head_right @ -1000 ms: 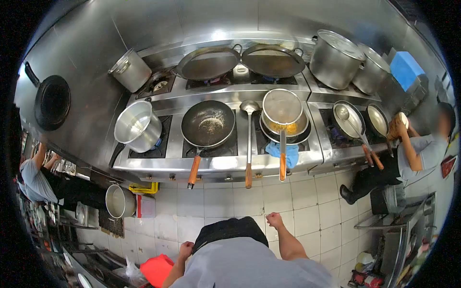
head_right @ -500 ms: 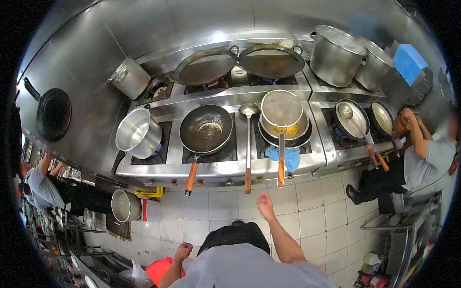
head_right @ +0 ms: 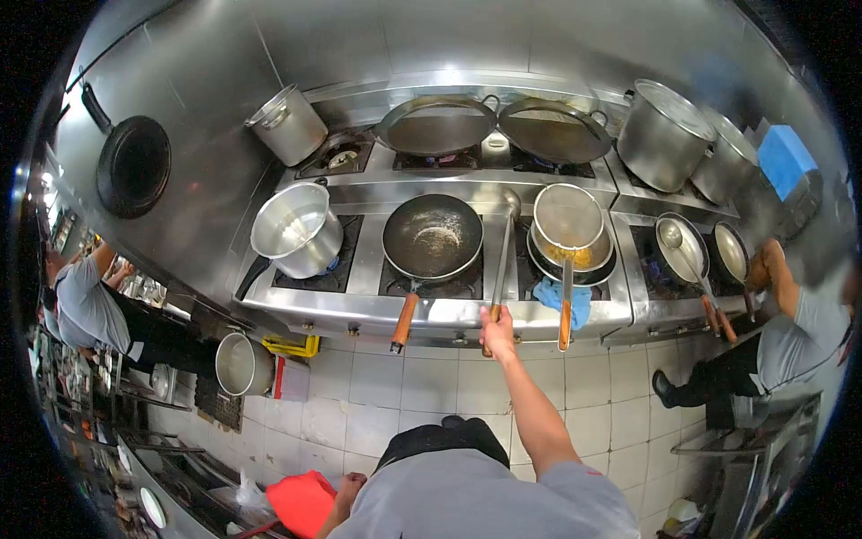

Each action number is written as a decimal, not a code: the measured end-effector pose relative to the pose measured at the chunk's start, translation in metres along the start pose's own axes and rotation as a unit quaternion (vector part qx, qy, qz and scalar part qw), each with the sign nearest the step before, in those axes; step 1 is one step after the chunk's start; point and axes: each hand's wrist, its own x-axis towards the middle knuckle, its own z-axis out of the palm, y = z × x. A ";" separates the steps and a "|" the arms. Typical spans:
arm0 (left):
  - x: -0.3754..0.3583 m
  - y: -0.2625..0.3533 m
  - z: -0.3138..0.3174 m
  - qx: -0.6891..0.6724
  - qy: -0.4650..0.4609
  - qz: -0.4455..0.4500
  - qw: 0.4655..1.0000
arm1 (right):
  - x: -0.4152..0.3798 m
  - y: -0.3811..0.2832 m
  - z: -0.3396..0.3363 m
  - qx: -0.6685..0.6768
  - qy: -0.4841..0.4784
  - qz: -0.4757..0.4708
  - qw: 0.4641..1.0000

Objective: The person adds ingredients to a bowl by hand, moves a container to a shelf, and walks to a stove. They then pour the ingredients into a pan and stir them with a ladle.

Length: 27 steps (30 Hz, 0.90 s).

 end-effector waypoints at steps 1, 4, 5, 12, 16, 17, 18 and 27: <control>-0.004 -0.011 -0.004 -0.034 0.017 -0.017 0.999 | -0.009 -0.001 0.002 0.038 -0.009 -0.016 0.999; -0.008 -0.063 -0.008 -0.096 0.031 -0.071 0.992 | -0.036 0.011 -0.006 0.013 -0.035 -0.011 0.999; -0.020 -0.061 -0.012 -0.097 0.050 -0.046 0.993 | -0.040 0.022 -0.006 0.001 -0.022 -0.012 1.000; -0.040 -0.071 -0.026 -0.136 -0.002 -0.105 0.985 | -0.077 0.037 -0.014 -0.189 0.100 0.063 0.975; -0.004 -0.107 -0.025 0.004 0.018 0.137 0.990 | -0.111 0.052 -0.008 -0.239 0.138 0.002 0.961; 0.000 -0.095 -0.030 -0.114 -0.015 0.006 0.993 | -0.110 0.070 -0.013 -0.239 0.141 0.002 0.961; 0.007 -0.091 -0.035 -0.113 -0.019 0.007 0.993 | -0.098 0.103 -0.027 -0.285 0.156 -0.034 0.945; 0.047 -0.115 -0.063 -0.158 -0.005 -0.089 0.983 | -0.121 0.064 0.004 -0.121 0.105 0.051 0.986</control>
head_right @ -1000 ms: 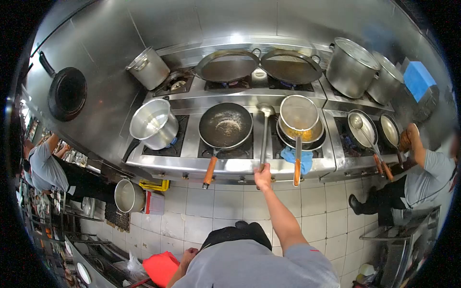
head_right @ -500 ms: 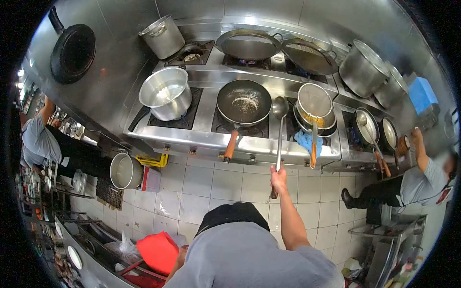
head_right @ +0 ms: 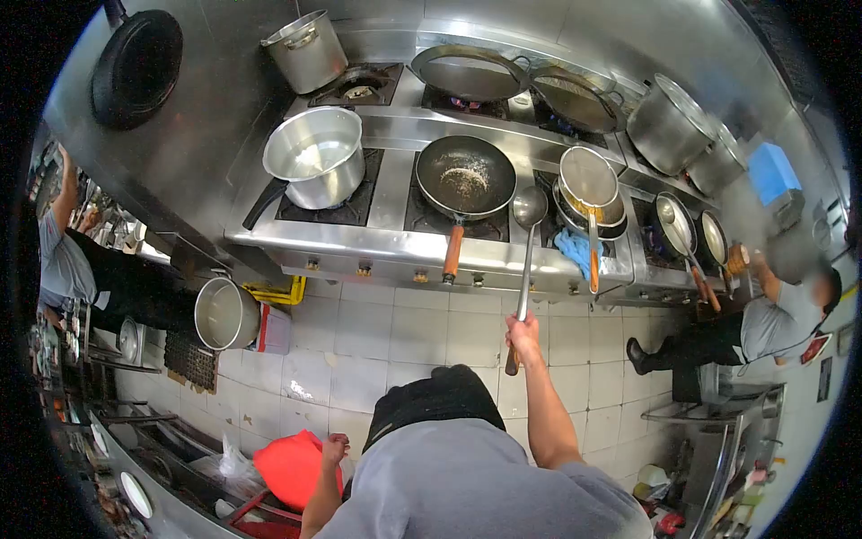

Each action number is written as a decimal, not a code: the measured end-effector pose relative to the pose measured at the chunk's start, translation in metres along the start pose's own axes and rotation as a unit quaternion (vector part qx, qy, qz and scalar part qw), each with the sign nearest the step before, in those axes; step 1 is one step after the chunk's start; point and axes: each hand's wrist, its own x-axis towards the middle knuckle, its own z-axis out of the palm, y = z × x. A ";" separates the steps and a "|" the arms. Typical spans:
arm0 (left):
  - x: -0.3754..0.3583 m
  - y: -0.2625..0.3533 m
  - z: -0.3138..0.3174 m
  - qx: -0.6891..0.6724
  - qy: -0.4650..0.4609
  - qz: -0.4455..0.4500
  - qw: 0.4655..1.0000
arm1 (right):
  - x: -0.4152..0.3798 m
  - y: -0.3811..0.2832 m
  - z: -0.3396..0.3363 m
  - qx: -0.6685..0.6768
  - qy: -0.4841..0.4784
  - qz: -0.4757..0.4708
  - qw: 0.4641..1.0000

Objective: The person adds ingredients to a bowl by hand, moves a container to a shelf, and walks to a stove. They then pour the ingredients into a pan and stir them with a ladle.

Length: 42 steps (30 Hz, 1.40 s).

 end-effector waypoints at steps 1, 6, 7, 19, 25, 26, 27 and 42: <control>0.001 -0.007 -0.006 -0.002 -0.003 -0.002 1.000 | -0.012 -0.010 0.003 0.016 0.007 -0.007 1.000; 0.000 -0.034 -0.029 0.020 0.031 0.005 0.999 | -0.037 -0.002 0.012 -0.009 0.063 -0.121 0.991; 0.001 -0.044 -0.035 0.005 0.024 -0.023 0.999 | -0.025 0.007 0.010 0.025 0.050 -0.169 0.984; -0.021 0.015 0.023 0.034 -0.012 0.000 0.999 | -0.002 -0.023 -0.011 0.134 -0.113 0.093 0.980; -0.019 0.047 0.048 0.023 -0.007 0.005 1.000 | 0.009 -0.028 -0.024 0.159 -0.141 0.106 0.971; -0.020 0.054 0.051 0.027 -0.007 0.005 1.000 | 0.010 -0.031 -0.024 0.166 -0.140 0.105 0.970; -0.022 0.067 0.056 0.015 -0.015 -0.001 1.000 | 0.013 -0.032 -0.024 0.169 -0.138 0.107 0.970; -0.135 0.392 0.307 0.003 -0.423 0.064 0.904 | 0.026 -0.033 0.003 0.012 -0.236 -0.102 0.966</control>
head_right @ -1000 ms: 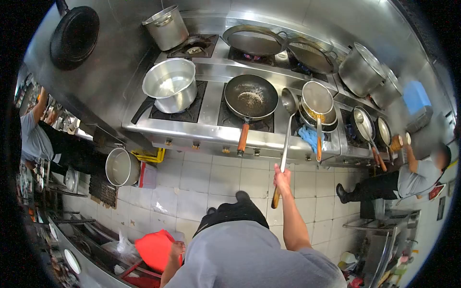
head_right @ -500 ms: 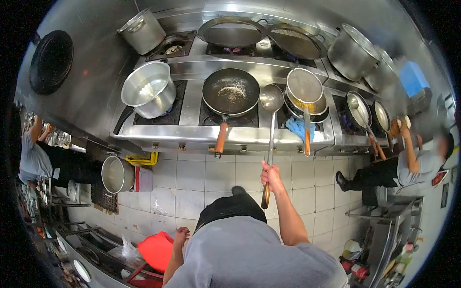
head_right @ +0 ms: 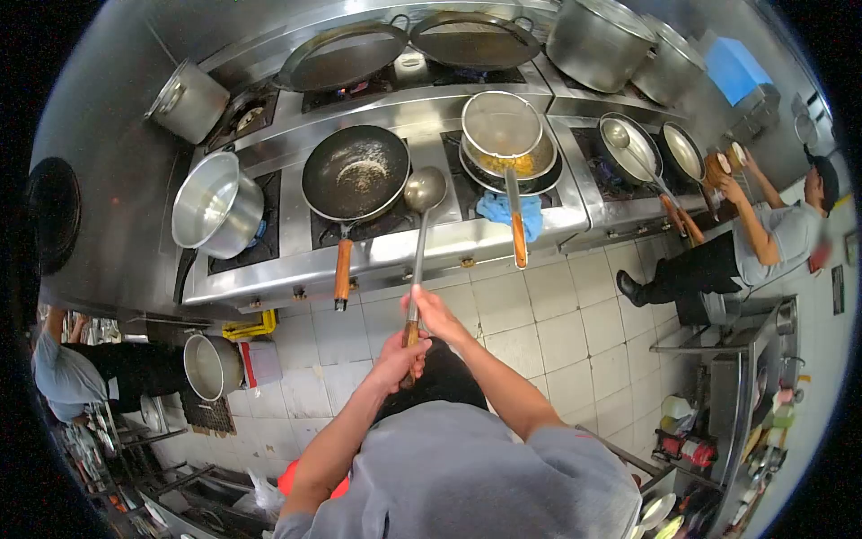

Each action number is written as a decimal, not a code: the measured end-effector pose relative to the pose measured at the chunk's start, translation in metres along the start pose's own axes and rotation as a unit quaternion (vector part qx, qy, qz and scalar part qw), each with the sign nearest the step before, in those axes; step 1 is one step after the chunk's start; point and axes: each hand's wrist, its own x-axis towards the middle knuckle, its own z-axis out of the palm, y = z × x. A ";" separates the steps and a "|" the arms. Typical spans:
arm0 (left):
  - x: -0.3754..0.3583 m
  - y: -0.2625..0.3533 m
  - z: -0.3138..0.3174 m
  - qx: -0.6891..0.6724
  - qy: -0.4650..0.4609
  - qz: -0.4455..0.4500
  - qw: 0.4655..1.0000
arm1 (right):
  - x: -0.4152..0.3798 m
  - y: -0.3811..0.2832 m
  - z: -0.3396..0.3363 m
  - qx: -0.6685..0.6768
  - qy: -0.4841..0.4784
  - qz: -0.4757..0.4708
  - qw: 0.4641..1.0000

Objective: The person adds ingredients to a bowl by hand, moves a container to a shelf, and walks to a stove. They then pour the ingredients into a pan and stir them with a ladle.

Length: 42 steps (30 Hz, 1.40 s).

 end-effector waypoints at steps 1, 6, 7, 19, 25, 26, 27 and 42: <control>0.002 0.003 0.006 0.004 -0.001 -0.001 1.000 | 0.005 0.003 -0.024 -0.035 0.038 -0.018 0.998; -0.028 0.032 0.026 0.118 0.077 0.029 0.990 | 0.062 0.065 -0.163 -0.269 0.504 -0.108 0.813; -0.033 0.039 0.030 0.146 0.083 0.035 0.985 | 0.070 0.052 -0.175 -0.383 0.572 -0.137 0.713; -0.039 0.060 0.036 0.206 0.131 0.064 0.968 | 0.084 0.042 -0.192 -0.193 0.480 -0.273 0.811; -0.027 0.039 0.015 0.373 0.219 0.249 0.867 | 0.007 0.061 -0.115 0.471 0.106 0.038 0.875; -0.027 0.045 0.016 0.372 0.222 0.250 0.866 | 0.001 0.033 -0.100 0.470 0.103 0.038 0.876; -0.026 0.054 0.019 0.405 0.234 0.214 0.858 | -0.008 -0.012 -0.071 0.499 0.090 0.044 0.861; -0.082 0.012 0.017 0.458 0.225 0.209 0.834 | 0.097 -0.105 -0.011 -0.016 0.298 -0.027 0.954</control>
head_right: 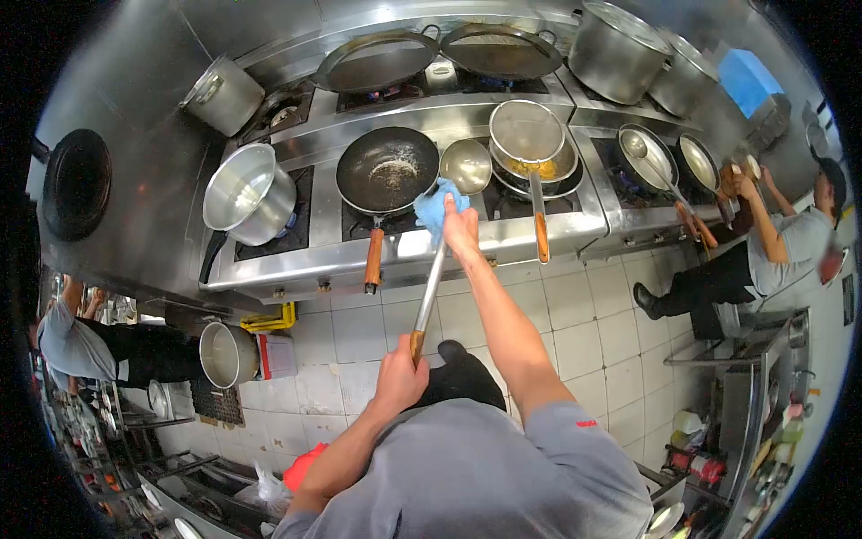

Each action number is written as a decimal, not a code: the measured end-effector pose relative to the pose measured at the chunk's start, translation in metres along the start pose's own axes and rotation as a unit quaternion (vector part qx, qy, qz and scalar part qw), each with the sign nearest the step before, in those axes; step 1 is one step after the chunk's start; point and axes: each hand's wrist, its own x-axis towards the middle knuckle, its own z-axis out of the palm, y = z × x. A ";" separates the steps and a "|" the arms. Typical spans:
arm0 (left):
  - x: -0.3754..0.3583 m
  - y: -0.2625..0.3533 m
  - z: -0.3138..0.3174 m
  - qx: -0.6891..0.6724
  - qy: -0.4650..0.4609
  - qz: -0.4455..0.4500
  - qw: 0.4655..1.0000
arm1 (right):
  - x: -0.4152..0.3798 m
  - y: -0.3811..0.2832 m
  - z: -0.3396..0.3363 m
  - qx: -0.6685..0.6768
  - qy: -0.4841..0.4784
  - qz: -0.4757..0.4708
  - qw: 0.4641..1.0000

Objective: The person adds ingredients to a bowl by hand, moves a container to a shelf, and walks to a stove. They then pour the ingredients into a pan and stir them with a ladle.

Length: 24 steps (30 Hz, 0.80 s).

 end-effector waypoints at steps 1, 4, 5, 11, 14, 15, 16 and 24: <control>-0.006 -0.005 -0.004 -0.008 -0.003 -0.011 1.000 | -0.005 0.001 0.003 -0.052 0.011 -0.020 0.998; -0.009 -0.012 -0.020 0.016 0.022 -0.027 0.999 | -0.055 -0.001 0.005 -0.054 -0.061 -0.105 0.991; -0.004 -0.014 -0.029 0.015 0.020 -0.027 0.999 | -0.088 -0.012 -0.001 -0.154 -0.105 -0.095 0.978; -0.002 -0.011 -0.090 -0.023 0.103 -0.043 0.993 | -0.178 0.123 -0.027 -0.130 -0.317 -0.132 0.930; -0.024 -0.022 -0.109 -0.015 0.127 -0.037 0.991 | -0.169 0.128 -0.081 -0.044 -0.421 0.174 0.889; -0.031 -0.026 -0.114 -0.041 0.105 -0.063 0.992 | -0.156 0.112 -0.104 -0.043 -0.441 0.240 0.864; -0.034 -0.029 -0.116 -0.067 0.084 -0.089 0.990 | -0.134 0.109 -0.120 -0.044 -0.444 0.247 0.860; -0.035 -0.037 -0.091 -0.170 0.059 -0.097 0.979 | 0.066 0.138 -0.206 0.234 0.052 0.130 0.962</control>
